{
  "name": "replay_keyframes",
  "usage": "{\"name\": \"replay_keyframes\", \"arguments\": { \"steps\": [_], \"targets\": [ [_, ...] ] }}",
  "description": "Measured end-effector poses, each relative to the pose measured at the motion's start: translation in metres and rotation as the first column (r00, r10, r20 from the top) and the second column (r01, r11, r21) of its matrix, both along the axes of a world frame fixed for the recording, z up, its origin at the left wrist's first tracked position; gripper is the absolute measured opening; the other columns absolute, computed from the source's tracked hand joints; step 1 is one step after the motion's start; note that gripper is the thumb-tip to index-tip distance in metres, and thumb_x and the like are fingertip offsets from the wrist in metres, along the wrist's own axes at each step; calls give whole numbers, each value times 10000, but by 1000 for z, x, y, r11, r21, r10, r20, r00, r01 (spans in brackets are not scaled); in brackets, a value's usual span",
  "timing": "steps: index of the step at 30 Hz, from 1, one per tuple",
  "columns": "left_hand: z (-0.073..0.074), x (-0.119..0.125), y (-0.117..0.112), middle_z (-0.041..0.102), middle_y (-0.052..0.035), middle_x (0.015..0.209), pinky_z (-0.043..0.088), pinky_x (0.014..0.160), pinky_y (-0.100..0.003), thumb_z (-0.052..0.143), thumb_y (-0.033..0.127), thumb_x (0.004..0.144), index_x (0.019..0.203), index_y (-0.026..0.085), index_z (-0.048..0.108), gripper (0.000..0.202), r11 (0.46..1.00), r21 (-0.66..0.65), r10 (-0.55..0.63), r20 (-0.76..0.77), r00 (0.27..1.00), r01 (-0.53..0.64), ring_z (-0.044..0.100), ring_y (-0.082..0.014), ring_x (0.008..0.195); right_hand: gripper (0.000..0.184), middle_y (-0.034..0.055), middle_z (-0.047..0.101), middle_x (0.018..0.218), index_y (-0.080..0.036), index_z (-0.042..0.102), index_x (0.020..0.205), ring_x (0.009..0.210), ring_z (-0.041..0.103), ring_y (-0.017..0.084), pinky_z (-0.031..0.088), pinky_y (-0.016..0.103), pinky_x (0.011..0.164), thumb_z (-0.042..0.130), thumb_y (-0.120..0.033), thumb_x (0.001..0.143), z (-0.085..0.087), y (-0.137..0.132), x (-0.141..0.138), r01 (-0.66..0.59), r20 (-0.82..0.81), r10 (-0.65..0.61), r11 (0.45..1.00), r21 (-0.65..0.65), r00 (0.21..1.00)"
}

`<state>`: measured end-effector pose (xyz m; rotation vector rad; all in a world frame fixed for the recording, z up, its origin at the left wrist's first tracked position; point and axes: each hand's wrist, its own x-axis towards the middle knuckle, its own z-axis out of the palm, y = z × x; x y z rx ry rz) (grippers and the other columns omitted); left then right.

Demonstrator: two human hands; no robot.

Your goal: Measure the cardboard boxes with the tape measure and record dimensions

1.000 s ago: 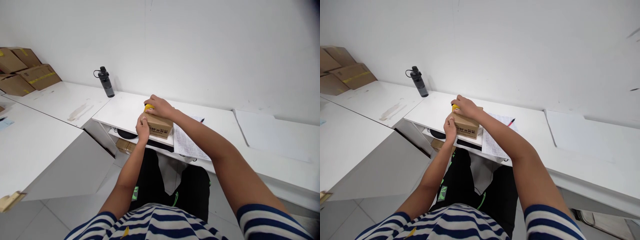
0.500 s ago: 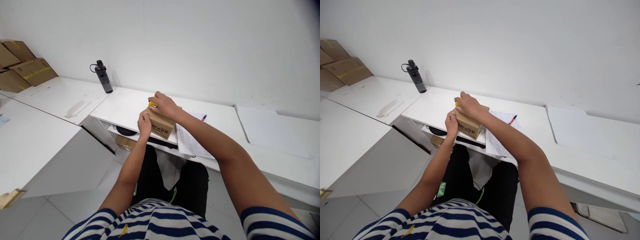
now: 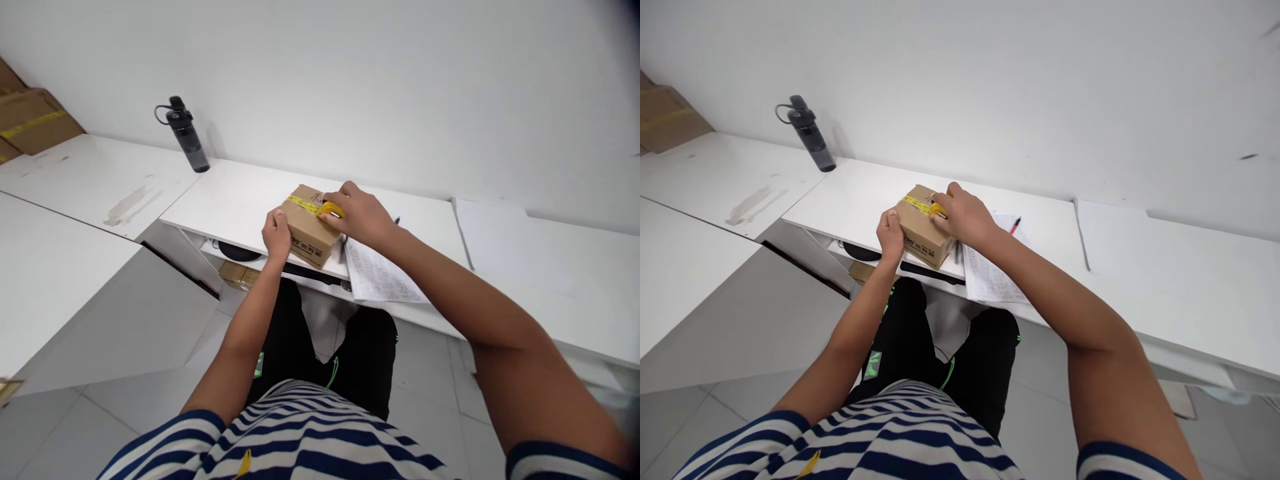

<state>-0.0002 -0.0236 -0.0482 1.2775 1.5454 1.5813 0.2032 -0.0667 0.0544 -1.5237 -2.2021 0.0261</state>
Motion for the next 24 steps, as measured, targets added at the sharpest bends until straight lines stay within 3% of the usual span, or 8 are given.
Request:
{"name": "replay_keyframes", "arguments": {
  "steps": [5, 9, 12, 15, 18, 20, 22, 24],
  "targets": [
    [6, -3, -1, 773, -87, 1149, 504, 1038, -328, 484, 354, 1016, 1065, 195, 713, 283, 997, 71, -38, -41, 998, 41, 681, -240, 1125, 549, 137, 656, 1300, -247, 625, 1441, 1198, 628, 337, 528, 523, 1042, 605, -493, 951, -18, -16, 19, -34, -232, 50, 997, 71, 971],
    [45, -15, -21, 721, -114, 1306, 336, 1241, -402, 624, 299, 943, 1102, 202, 725, 211, 949, 300, 0, -307, 952, 96, 599, -272, 1326, 796, 140, 616, 1422, -285, 335, 1645, 1276, 613, 324, 541, 543, 1073, 605, -560, 949, -33, -33, 18, 14, -442, 57, 988, 156, 895],
    [83, -16, -47, 752, -86, 1043, 453, 1121, -412, 604, 429, 985, 935, 213, 735, 257, 896, 237, -253, -422, 871, 375, 677, -265, 1112, 904, 160, 616, 1421, -299, 177, 1695, 1285, 615, 330, 553, 552, 1078, 610, -587, 956, -39, -51, 10, 49, -461, 67, 971, 236, 885],
    [111, -9, -67, 670, -35, 767, 538, 839, -343, 663, 580, 936, 740, 214, 660, 415, 754, 59, -594, -362, 718, 654, 659, -215, 828, 875, 161, 630, 1414, -338, 158, 1702, 1311, 607, 356, 524, 606, 1118, 590, -575, 980, -35, -66, 3, 16, -344, 93, 954, 301, 934],
    [127, -2, -66, 555, 6, 605, 485, 654, -293, 763, 567, 862, 642, 216, 561, 461, 609, -71, -781, -225, 582, 790, 547, -148, 608, 781, 161, 646, 1405, -339, 229, 1689, 1300, 622, 360, 530, 622, 1111, 553, -546, 1010, -29, -76, 0, -10, -270, 108, 941, 339, 957],
    [133, -1, -50, 538, 11, 579, 456, 609, -278, 793, 497, 849, 626, 211, 544, 440, 568, -125, -821, -145, 552, 813, 494, -122, 545, 704, 160, 669, 1379, -328, 319, 1655, 1261, 644, 357, 555, 617, 1078, 541, -532, 1019, -27, -82, 2, 12, -260, 83, 939, 343, 962],
    [139, -4, -23, 531, 10, 581, 464, 619, -284, 782, 401, 861, 642, 205, 565, 365, 633, -116, -774, -74, 629, 765, 478, -118, 533, 654, 160, 687, 1364, -323, 400, 1608, 1229, 657, 363, 578, 616, 1036, 556, -532, 1008, -29, -88, 9, 96, -284, -4, 945, 314, 959],
    [143, -11, 11, 492, 17, 577, 487, 660, -309, 716, 325, 895, 669, 207, 579, 290, 769, -59, -639, -25, 769, 637, 471, -131, 538, 675, 156, 695, 1360, -315, 432, 1580, 1205, 671, 369, 599, 609, 995, 614, -539, 970, -36, -96, 22, 224, -357, -125, 941, 252, 926]
  ]
}}
